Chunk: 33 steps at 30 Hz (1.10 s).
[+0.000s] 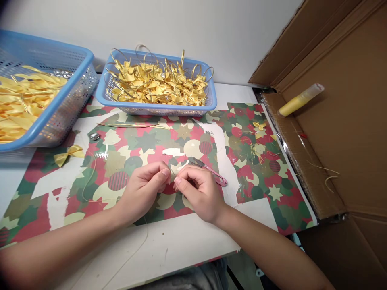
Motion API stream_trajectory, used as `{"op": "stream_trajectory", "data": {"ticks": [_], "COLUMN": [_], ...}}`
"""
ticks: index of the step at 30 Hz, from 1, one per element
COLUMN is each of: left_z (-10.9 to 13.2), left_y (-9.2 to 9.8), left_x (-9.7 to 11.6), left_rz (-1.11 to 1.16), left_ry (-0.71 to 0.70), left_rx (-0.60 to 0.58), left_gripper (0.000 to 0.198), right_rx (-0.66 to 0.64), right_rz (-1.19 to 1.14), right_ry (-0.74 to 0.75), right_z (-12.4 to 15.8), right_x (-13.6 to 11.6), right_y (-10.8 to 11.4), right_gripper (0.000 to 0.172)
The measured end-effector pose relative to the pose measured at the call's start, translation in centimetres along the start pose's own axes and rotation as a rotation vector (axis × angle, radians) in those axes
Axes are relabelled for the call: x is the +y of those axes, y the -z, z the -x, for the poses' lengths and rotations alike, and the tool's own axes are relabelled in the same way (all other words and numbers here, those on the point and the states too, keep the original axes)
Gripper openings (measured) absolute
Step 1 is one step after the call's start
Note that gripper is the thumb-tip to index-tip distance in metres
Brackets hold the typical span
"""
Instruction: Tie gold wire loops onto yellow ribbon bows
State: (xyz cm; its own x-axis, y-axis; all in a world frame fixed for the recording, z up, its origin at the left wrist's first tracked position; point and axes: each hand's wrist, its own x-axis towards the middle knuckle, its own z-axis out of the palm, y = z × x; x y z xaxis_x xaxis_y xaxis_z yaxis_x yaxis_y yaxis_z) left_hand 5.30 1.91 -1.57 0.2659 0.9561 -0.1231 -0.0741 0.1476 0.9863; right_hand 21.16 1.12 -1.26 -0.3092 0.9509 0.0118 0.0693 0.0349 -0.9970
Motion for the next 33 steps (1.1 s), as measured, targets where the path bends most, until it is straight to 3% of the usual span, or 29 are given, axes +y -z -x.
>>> {"op": "stream_trajectory", "data": {"ticks": [33], "left_z": [0.02], "left_y": [-0.05], "left_x": [0.05], "left_rz": [0.036], "left_ry": [0.020], "left_rx": [0.009], "left_gripper": [0.030], "right_rx": [-0.001], "right_rz": [-0.016], "right_ry": [-0.008], "right_z": [-0.05], "right_x": [-0.04], "right_y": [-0.08], "right_gripper": [0.024]}}
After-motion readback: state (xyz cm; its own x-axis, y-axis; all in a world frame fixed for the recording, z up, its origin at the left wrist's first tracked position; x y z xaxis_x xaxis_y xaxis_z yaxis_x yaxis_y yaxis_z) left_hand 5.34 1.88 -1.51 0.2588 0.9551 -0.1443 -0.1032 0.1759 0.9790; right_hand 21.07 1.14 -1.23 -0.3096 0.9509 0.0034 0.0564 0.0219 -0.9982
